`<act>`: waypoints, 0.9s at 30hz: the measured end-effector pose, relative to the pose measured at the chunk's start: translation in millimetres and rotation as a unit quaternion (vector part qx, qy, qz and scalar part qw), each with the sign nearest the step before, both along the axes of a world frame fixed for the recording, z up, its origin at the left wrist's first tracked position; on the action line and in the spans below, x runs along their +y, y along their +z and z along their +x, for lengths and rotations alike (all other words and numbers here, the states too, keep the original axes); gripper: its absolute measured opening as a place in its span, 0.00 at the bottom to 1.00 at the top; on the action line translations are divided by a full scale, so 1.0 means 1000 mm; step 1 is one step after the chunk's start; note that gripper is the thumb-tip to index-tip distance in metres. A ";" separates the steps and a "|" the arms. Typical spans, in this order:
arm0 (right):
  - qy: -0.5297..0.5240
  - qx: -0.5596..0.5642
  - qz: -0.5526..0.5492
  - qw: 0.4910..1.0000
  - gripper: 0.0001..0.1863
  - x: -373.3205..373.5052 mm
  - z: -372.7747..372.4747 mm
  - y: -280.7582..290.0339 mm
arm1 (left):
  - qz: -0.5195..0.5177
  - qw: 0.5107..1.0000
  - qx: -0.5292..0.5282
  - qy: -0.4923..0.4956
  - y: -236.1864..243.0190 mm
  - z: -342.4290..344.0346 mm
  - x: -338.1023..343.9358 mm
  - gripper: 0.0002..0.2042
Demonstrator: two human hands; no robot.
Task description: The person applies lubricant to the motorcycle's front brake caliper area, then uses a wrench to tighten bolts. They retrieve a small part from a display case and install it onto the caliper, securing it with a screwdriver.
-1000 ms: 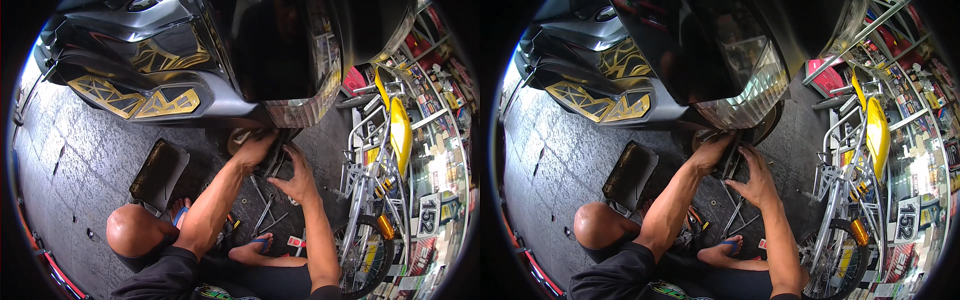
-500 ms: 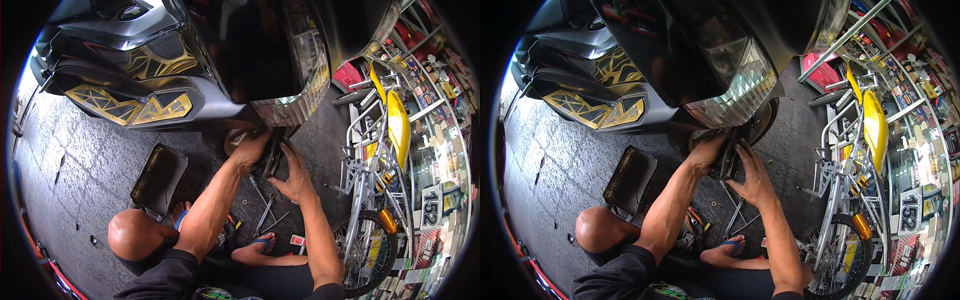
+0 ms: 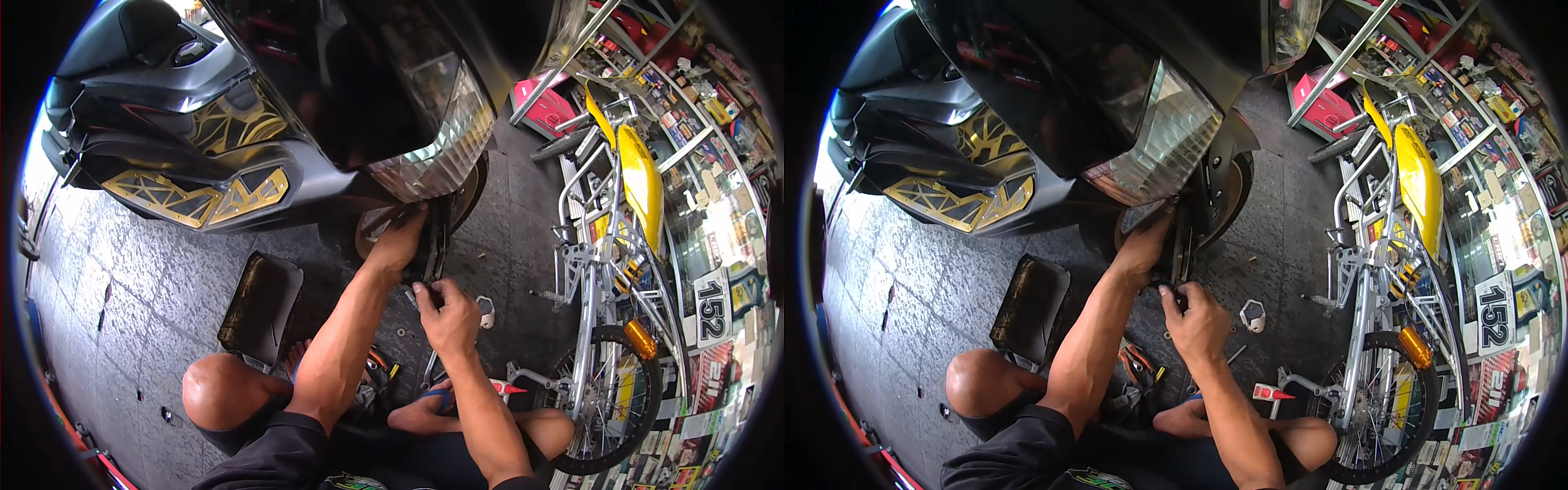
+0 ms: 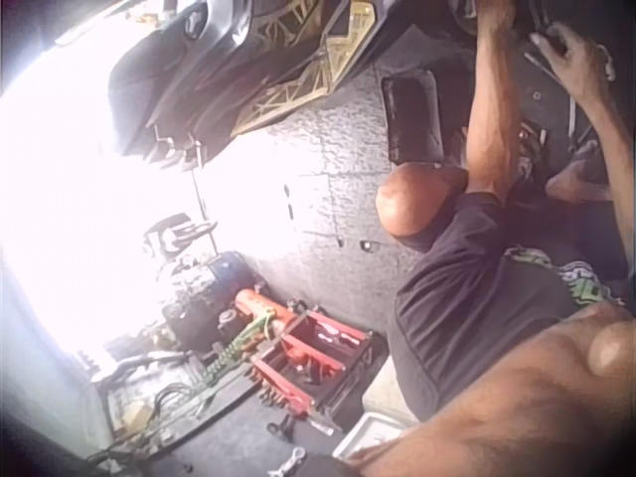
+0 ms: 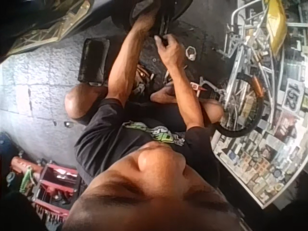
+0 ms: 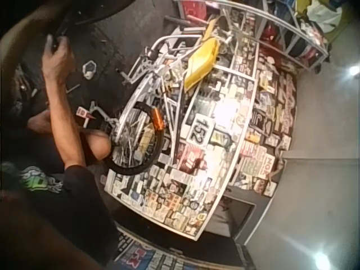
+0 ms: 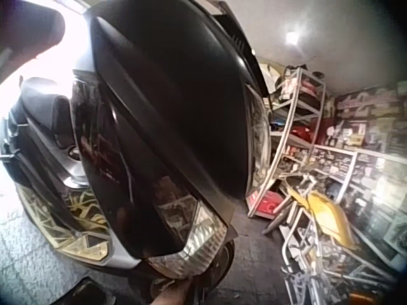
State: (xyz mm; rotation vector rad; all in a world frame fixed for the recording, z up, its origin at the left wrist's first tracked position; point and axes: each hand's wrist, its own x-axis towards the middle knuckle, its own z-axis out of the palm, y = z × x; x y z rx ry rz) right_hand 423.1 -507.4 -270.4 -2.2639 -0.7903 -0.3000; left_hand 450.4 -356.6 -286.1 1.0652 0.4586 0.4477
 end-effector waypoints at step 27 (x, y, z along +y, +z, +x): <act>0.127 0.137 0.035 0.982 0.16 0.023 0.086 0.024 | -0.059 0.997 -0.006 -0.047 0.017 -0.009 0.001 0.23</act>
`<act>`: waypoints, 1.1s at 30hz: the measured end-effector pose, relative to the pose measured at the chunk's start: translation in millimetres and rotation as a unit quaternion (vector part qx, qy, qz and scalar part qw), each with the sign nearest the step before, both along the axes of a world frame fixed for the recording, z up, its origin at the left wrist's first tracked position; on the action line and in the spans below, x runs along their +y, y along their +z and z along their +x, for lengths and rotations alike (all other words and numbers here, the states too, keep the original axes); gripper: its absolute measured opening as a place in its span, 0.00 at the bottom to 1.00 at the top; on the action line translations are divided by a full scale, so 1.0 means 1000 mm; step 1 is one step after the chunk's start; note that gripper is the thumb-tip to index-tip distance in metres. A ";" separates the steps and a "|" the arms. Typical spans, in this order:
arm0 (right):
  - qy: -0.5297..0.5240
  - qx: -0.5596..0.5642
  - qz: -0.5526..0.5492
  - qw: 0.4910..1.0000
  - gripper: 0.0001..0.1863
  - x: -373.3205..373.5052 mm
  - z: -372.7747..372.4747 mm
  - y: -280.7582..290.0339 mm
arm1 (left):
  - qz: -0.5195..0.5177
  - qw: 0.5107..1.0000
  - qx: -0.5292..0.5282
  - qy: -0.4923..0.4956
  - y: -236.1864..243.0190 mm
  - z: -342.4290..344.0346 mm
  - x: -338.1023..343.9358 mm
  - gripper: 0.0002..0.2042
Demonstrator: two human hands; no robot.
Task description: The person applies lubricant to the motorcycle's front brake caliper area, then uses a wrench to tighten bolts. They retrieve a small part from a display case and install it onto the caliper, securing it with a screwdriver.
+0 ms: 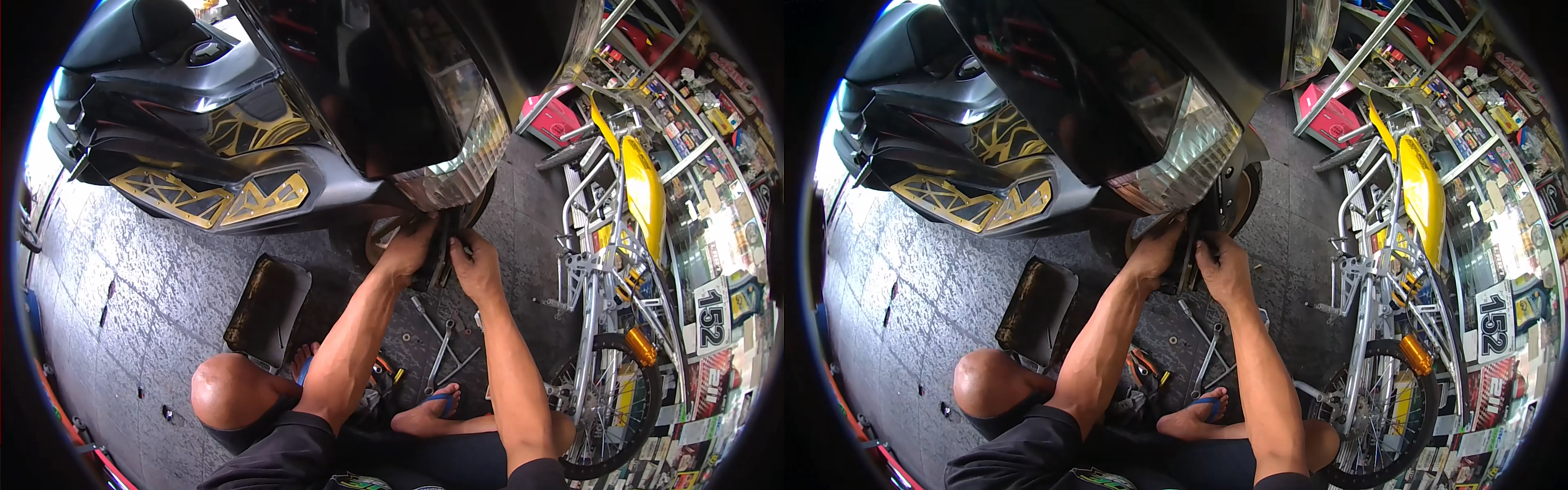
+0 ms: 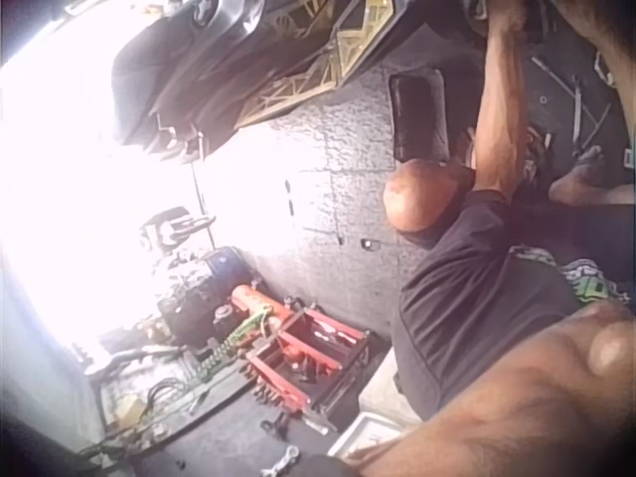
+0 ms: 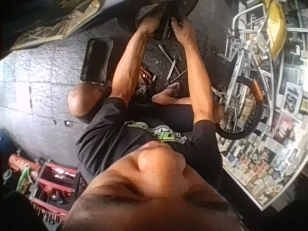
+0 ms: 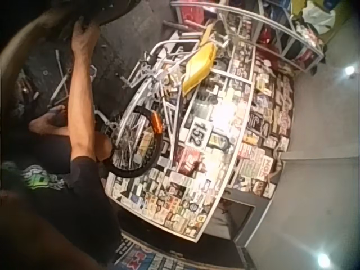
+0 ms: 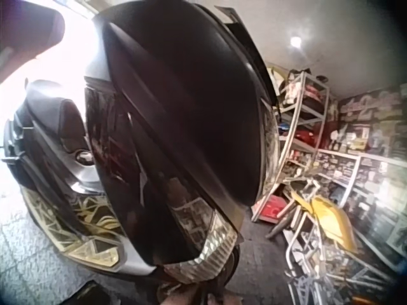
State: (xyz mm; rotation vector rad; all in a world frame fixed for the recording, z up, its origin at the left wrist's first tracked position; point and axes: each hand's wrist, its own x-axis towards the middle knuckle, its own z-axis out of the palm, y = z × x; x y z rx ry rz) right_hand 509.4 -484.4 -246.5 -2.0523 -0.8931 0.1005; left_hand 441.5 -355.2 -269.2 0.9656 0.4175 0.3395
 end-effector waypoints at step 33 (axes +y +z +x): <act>-0.122 0.342 -0.084 0.928 0.15 -0.031 0.028 -0.018 | -0.452 0.818 -0.161 -0.318 -0.098 0.027 -0.005 0.30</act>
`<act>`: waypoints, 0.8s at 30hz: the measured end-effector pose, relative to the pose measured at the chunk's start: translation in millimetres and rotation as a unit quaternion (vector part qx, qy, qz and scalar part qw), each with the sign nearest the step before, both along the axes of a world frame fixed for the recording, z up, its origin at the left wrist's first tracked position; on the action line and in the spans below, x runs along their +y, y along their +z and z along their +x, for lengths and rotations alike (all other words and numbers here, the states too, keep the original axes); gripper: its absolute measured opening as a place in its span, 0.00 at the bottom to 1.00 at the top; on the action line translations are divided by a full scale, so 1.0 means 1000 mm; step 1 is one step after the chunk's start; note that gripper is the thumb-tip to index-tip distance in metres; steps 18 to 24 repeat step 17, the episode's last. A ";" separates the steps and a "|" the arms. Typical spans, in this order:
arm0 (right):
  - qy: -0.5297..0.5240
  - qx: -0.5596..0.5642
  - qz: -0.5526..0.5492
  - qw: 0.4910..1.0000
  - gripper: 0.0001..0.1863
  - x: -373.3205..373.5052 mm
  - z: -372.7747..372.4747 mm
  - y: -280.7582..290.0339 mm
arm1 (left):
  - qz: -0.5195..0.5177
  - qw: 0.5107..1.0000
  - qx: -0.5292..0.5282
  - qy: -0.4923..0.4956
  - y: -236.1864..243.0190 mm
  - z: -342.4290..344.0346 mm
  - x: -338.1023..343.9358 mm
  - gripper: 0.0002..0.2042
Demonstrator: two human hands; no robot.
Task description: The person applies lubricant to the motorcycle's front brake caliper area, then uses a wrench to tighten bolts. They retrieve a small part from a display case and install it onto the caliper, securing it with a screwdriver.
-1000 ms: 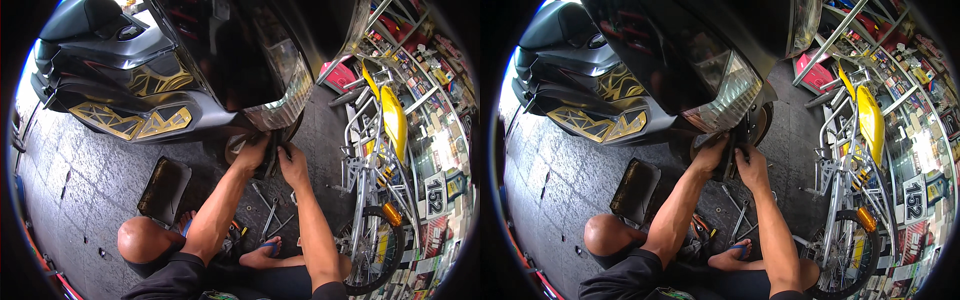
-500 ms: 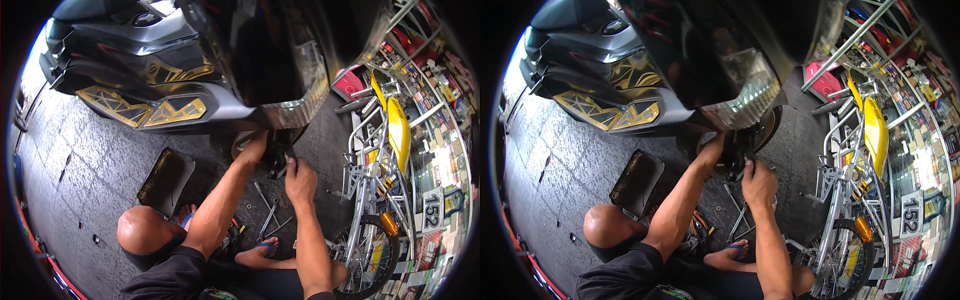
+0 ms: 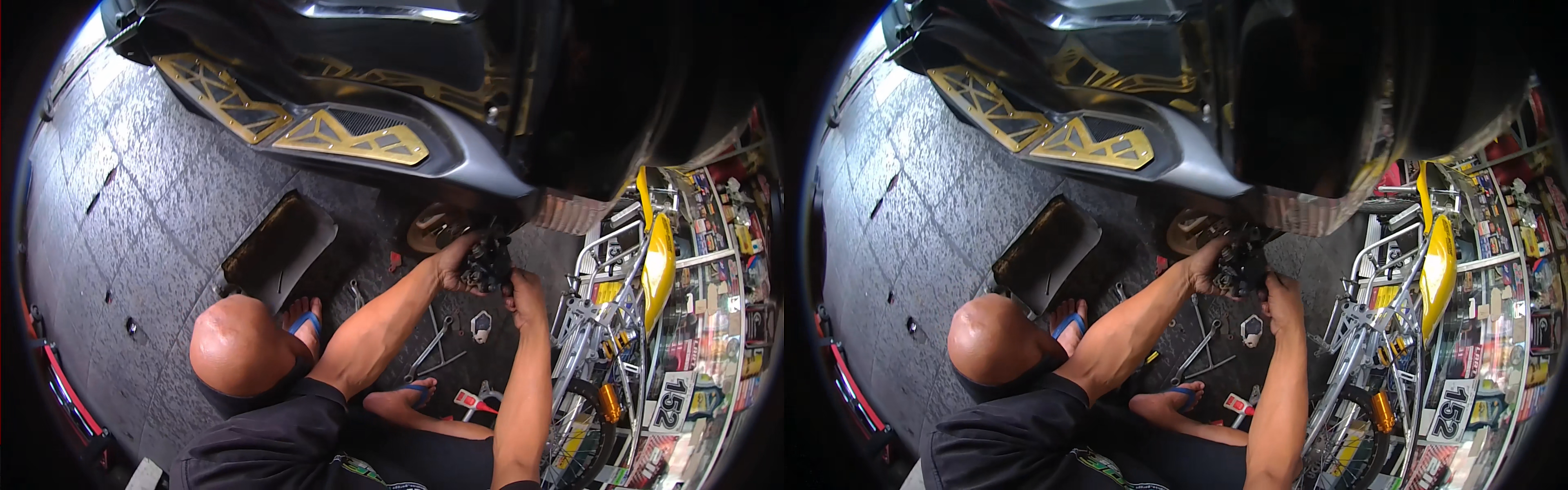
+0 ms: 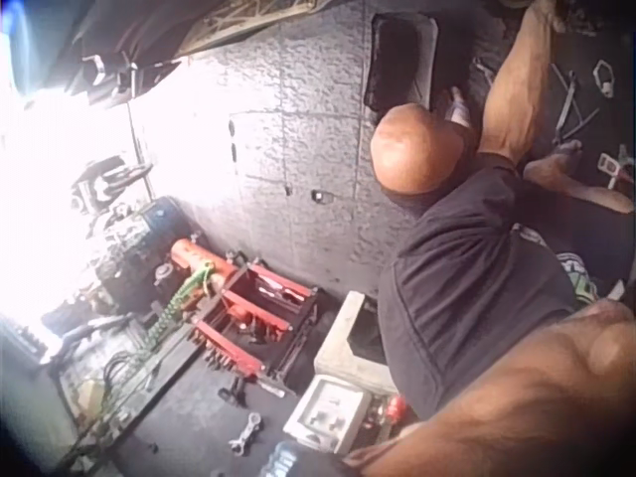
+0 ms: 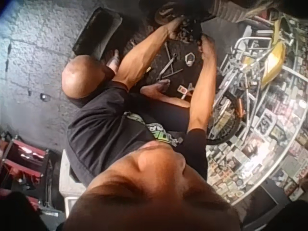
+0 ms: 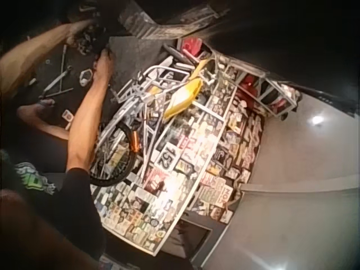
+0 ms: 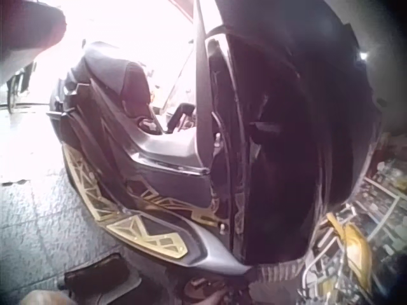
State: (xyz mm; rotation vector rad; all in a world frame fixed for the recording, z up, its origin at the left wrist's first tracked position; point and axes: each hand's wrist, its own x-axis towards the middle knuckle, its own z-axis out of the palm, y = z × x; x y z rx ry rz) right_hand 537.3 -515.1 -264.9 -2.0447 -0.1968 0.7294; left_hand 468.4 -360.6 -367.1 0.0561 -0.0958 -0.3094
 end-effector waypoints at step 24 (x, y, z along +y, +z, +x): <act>0.247 -0.361 -0.233 0.868 0.19 0.040 -0.076 0.057 | 0.174 0.968 0.132 0.124 0.014 -0.011 0.006 0.16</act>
